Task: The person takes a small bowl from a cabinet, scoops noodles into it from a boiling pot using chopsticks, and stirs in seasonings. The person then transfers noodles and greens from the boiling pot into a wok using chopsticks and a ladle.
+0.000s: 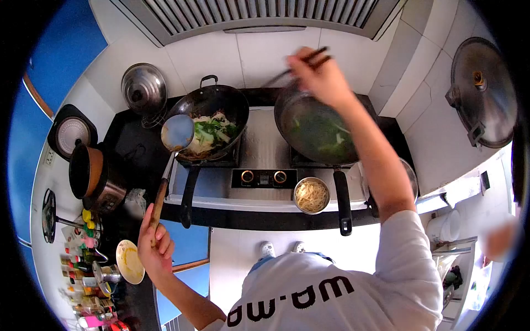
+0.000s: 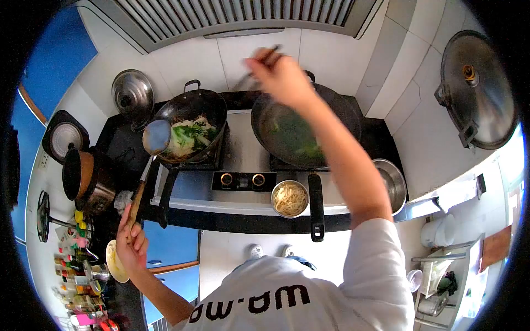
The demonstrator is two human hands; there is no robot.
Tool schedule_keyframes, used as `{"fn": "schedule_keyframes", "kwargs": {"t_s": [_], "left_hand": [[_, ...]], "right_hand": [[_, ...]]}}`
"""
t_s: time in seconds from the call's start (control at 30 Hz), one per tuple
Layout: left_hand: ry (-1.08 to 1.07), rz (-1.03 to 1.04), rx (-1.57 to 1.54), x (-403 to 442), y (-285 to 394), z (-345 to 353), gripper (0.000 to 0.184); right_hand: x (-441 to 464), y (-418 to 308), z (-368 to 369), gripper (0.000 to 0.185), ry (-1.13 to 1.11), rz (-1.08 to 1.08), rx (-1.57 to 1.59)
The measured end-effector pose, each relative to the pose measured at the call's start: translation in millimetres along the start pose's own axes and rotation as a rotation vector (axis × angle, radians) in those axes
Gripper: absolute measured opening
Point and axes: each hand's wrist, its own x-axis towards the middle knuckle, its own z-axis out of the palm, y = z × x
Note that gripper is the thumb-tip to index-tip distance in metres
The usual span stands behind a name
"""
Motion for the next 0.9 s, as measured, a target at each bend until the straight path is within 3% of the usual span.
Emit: {"fn": "schedule_keyframes", "kwargs": {"t_s": [0.13,0.23,0.4,0.63,0.77,0.9], "left_hand": [[0.026,-0.031,-0.021,0,-2,-1,0.047],[0.035,-0.042,-0.024,1,-1,1,0.046],[-0.059,-0.052,-0.005,10,-3,5,0.047],[-0.159,-0.054,-0.003,11,-2,15,0.049],[-0.118,-0.037,-0.024,8,-2,18,0.048],[-0.101,-0.055,-0.036,7,0,16,0.047]], "right_hand": [[-42,88,-70,0.023,0.140,0.452,0.170],[-83,154,-115,0.029,0.276,0.610,-0.007],[-109,185,-112,0.025,0.369,0.832,0.188],[-105,198,-51,0.015,0.370,0.867,0.404],[-102,192,-37,0.014,0.302,0.874,0.568],[-99,191,-31,0.015,0.370,0.922,0.691]]}}
